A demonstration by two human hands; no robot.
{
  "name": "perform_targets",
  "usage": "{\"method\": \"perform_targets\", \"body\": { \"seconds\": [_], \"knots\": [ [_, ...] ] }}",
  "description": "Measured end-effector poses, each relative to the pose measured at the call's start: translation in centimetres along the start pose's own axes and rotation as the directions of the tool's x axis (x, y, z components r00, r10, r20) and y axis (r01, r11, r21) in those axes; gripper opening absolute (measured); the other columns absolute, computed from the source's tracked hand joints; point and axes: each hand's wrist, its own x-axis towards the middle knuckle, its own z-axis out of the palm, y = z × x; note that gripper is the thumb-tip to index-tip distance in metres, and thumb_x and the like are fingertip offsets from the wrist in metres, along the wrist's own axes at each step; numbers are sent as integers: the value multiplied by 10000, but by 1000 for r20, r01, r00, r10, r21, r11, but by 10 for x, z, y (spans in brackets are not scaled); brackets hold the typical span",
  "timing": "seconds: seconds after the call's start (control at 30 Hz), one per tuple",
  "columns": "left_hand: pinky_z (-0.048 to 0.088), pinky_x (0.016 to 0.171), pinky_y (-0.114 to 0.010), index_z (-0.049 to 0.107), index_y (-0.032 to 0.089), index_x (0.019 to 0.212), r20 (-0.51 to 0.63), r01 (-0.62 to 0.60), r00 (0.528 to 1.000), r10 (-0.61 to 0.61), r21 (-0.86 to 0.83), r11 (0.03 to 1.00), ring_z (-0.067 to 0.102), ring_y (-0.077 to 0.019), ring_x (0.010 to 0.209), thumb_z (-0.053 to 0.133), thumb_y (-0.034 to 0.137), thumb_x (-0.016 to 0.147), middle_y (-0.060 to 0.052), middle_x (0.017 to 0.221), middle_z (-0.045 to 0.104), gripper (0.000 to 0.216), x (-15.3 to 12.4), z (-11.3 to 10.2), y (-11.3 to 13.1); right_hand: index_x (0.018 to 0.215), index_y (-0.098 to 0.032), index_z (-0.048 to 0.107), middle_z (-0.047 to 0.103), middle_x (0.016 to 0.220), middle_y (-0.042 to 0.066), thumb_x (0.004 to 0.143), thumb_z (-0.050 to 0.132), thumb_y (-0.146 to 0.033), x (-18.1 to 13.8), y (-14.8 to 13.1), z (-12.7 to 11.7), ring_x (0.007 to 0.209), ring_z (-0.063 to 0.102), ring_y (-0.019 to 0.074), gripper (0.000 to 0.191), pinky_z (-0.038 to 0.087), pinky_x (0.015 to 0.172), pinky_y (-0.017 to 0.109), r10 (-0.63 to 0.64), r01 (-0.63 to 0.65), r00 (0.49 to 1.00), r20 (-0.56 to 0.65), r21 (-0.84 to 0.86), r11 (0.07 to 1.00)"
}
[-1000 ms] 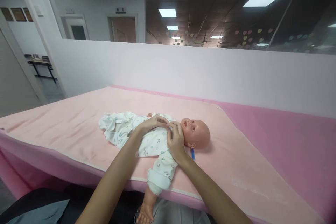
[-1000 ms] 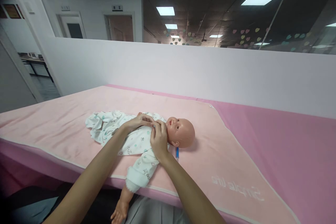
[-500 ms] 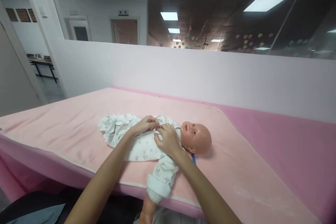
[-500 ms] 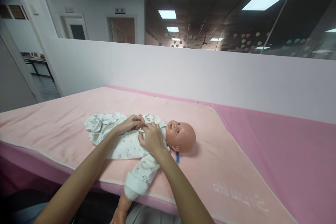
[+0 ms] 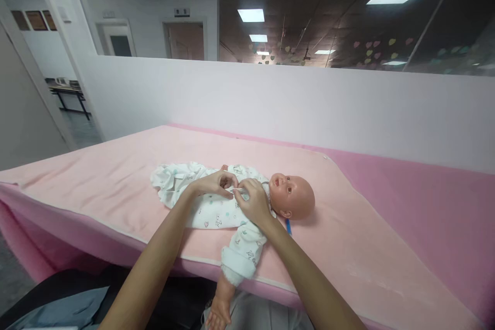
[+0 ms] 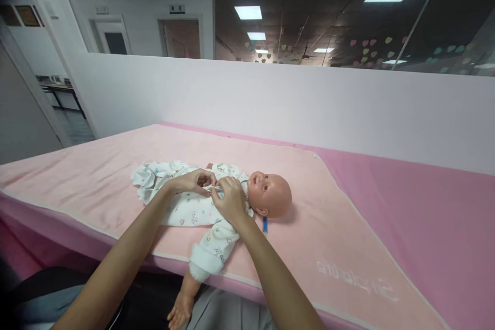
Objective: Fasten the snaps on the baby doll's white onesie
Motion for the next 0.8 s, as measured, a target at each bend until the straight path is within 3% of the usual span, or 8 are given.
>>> {"method": "perform_targets", "body": {
  "seconds": [0.4, 0.63, 0.8],
  "knots": [
    [198, 437, -176, 679, 83, 848, -126, 34, 992, -30, 25, 999, 274, -32, 461, 724, 331, 568, 65, 449, 362, 377, 4, -1, -9, 687, -204, 475, 556, 737, 14, 771, 487, -225, 1, 2, 0, 752, 493, 161, 87, 367, 677, 270, 36, -36, 999, 19, 11, 999],
    [263, 454, -167, 678, 79, 814, -128, 37, 991, -42, -38, 999, 375, -42, 488, 727, 333, 577, 17, 521, 510, 351, 4, 0, -9, 678, -203, 473, 552, 714, 6, 765, 491, -225, 2, 3, 1, 725, 490, 152, 92, 360, 651, 258, 49, -50, 999, 10, 31, 998],
    [275, 464, -166, 666, 92, 806, -119, 19, 993, -21, -18, 1000, 389, -44, 496, 733, 328, 579, 23, 522, 515, 334, 3, 0, -7, 674, -204, 470, 547, 705, 2, 761, 493, -217, 1, 3, 1, 719, 488, 151, 90, 359, 654, 260, 50, -50, 999, 7, 31, 998]
  ]
}}
